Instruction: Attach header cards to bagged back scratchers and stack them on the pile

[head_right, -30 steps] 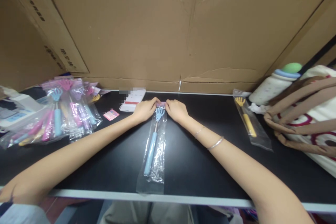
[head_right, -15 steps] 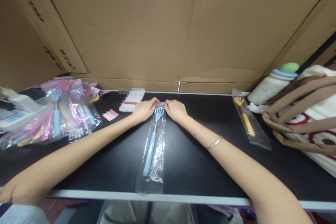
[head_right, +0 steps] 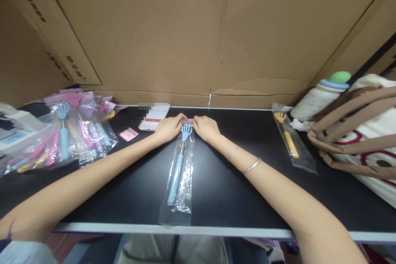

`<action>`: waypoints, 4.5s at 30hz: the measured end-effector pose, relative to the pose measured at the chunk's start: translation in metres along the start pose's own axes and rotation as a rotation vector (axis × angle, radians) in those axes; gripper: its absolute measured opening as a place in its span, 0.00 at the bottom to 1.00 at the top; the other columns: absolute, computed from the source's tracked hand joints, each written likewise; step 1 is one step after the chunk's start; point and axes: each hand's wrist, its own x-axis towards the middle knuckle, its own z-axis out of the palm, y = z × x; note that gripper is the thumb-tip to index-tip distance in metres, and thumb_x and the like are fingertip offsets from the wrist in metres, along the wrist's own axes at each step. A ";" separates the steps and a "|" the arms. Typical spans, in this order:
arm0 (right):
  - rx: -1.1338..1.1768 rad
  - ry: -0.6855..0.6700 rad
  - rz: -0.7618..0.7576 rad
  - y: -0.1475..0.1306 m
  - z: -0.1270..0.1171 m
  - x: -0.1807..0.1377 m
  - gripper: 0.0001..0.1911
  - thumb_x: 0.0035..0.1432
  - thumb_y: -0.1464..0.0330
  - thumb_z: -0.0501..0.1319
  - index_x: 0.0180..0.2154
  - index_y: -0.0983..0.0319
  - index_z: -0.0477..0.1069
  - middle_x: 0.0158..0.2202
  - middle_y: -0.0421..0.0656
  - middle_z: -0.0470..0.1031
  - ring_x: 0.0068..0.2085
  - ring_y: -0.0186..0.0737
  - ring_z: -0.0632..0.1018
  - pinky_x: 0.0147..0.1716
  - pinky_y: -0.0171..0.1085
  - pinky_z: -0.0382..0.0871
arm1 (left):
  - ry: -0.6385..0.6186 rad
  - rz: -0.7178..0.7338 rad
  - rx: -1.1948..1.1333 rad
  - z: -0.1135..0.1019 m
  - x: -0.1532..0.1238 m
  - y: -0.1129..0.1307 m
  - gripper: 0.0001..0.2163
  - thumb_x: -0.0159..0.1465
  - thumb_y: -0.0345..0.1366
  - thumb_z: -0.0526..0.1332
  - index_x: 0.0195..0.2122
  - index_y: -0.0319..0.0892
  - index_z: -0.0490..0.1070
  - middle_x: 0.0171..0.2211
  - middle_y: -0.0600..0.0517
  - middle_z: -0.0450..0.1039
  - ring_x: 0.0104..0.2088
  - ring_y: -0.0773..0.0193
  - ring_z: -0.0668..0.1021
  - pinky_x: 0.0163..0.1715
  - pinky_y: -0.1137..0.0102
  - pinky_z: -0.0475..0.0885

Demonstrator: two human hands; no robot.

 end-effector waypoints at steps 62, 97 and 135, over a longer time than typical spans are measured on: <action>-0.006 0.024 -0.025 0.001 0.001 0.001 0.18 0.66 0.64 0.43 0.39 0.61 0.70 0.37 0.46 0.76 0.39 0.41 0.75 0.31 0.35 0.58 | 0.011 0.092 -0.019 0.003 0.001 -0.009 0.13 0.68 0.35 0.44 0.49 0.48 0.64 0.42 0.52 0.76 0.40 0.57 0.78 0.37 0.67 0.69; 0.025 -0.003 -0.016 0.000 -0.001 0.001 0.18 0.66 0.64 0.43 0.40 0.62 0.70 0.38 0.47 0.76 0.41 0.42 0.75 0.33 0.35 0.59 | -0.015 0.067 -0.022 0.002 0.001 -0.008 0.14 0.68 0.35 0.44 0.49 0.49 0.64 0.43 0.53 0.76 0.41 0.58 0.78 0.39 0.68 0.70; 0.010 0.011 -0.029 0.001 0.000 0.000 0.18 0.66 0.64 0.43 0.39 0.61 0.70 0.37 0.47 0.76 0.39 0.41 0.75 0.33 0.35 0.59 | -0.014 0.065 -0.021 0.002 0.001 -0.008 0.13 0.68 0.36 0.44 0.49 0.49 0.64 0.43 0.52 0.76 0.41 0.58 0.78 0.39 0.67 0.69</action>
